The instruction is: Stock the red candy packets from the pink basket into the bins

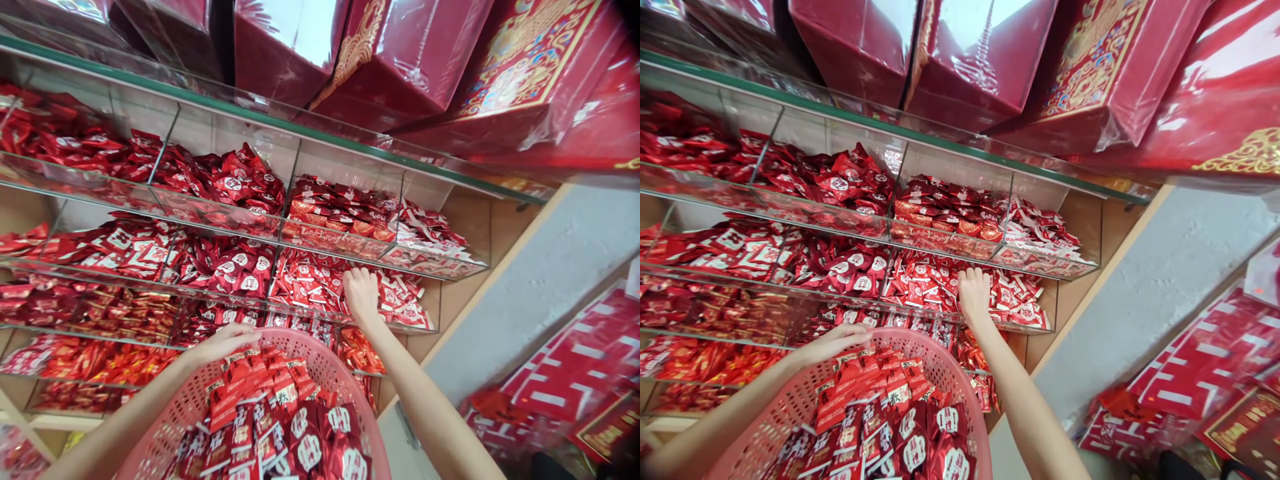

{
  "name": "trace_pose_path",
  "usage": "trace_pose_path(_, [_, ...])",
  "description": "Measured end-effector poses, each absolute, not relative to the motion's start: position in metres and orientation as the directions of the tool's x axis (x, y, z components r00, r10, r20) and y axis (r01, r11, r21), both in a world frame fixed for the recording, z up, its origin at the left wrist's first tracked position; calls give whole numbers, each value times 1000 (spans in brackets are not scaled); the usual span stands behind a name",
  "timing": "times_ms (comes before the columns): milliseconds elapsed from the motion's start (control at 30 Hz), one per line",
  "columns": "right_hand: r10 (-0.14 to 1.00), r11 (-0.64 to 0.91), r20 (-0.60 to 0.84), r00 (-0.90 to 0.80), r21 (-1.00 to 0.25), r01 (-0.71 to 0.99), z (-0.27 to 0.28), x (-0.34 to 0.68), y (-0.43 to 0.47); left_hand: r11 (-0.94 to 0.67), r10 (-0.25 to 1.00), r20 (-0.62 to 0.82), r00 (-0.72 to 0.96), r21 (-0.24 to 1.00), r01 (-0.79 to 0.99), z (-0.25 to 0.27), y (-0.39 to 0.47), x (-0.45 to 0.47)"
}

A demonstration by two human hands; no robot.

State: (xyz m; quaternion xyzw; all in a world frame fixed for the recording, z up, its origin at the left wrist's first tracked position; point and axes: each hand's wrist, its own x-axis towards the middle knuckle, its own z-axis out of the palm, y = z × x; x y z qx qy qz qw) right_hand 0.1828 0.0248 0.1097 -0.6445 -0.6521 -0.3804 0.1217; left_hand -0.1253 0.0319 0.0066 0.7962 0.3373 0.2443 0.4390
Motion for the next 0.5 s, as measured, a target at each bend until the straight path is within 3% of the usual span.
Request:
trace_pose_path(133, [661,-55,731,-169,272,961,105,182,4,-356,755,75,651,881,312,13,27,-124])
trace_pose_path(267, [467,270,797,-384,285,920,80,173,-26,-336,762,57,646,887,317,16,26,-124])
trace_pose_path(367, [336,527,738,-585,367,766,55,159,-47,-341,749,71,659,893,293,17,26,-123])
trace_pose_path(500, [297,665,638,-710,396,633,33,140,-61,-341,746,82,661,900,272,17,26,-122])
